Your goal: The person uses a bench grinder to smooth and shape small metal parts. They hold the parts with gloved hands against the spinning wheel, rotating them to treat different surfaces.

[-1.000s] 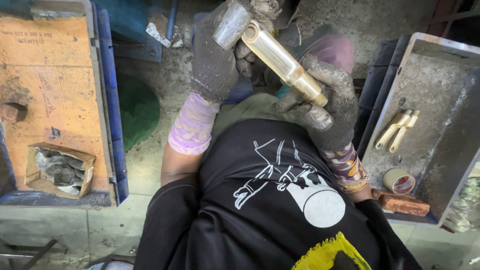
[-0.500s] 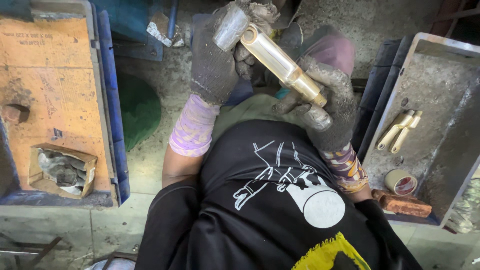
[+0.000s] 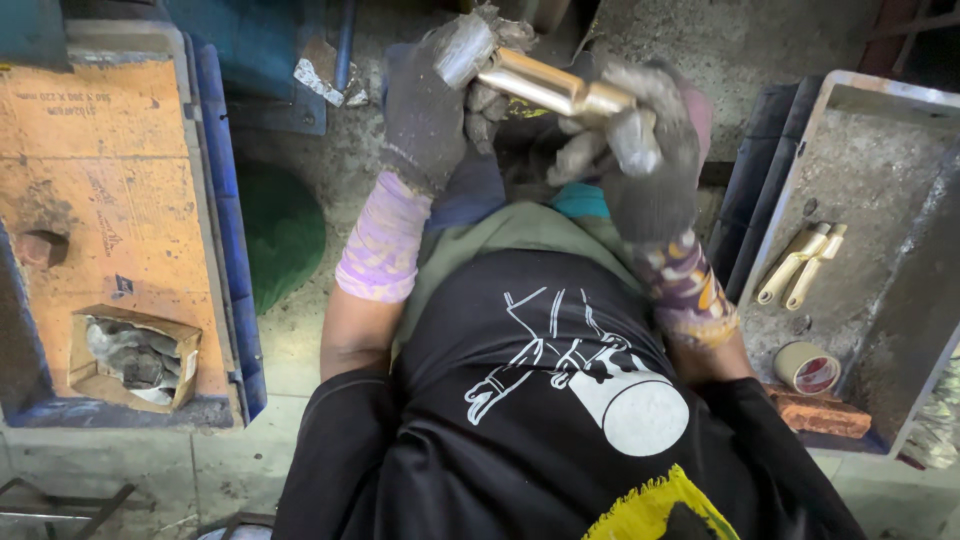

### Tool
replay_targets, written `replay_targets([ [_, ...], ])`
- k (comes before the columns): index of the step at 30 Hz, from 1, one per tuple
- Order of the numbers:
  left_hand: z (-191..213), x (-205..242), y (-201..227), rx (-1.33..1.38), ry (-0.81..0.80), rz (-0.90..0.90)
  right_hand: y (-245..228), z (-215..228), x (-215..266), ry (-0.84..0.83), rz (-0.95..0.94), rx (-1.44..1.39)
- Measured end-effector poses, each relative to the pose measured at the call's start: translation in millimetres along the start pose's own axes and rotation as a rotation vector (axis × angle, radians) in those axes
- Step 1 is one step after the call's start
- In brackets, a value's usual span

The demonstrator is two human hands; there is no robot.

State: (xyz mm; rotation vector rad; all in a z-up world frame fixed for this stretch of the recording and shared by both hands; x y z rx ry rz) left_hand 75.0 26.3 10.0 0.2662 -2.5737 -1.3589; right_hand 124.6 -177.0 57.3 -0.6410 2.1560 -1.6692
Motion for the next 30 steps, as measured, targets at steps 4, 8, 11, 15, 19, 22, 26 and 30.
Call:
replay_targets([
  [4,16.8,-27.0,-21.8,-0.012,0.112,0.252,46.5,26.7,-37.3,0.097,-0.214,-0.267],
  [8,29.5,-43.1,-55.4,0.113,0.327,0.377,91.9,54.2,-75.9,0.105,-0.349,-0.223],
  [11,39.6,-50.0,-80.4,0.111,0.457,0.437,129.4,75.0,-87.6,0.276,-0.459,-0.227],
  [15,52.5,-67.0,-104.9,0.097,0.510,0.512,176.6,99.1,-95.9,0.435,-0.596,-0.226],
  [19,55.9,-70.7,-116.6,0.149,0.438,0.441,200.3,109.3,-100.6,-0.009,-0.345,0.218],
  [22,60.3,-68.7,-121.8,0.151,0.509,0.450,204.4,132.5,-91.8,-0.033,-0.195,1.155],
  [26,64.7,-72.5,-129.4,0.149,0.578,0.501,199.5,146.9,-82.1,0.013,-0.197,1.222],
  [30,71.0,-73.8,-142.5,0.120,0.579,0.519,180.3,143.7,-73.3,0.053,-0.191,1.253],
])
Point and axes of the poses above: each hand's wrist, its own x-axis away from the middle knuckle, its own z-axis out of the back of the hand, y = z × x, the point moved 5 cm from there along -x, towards the middle knuckle
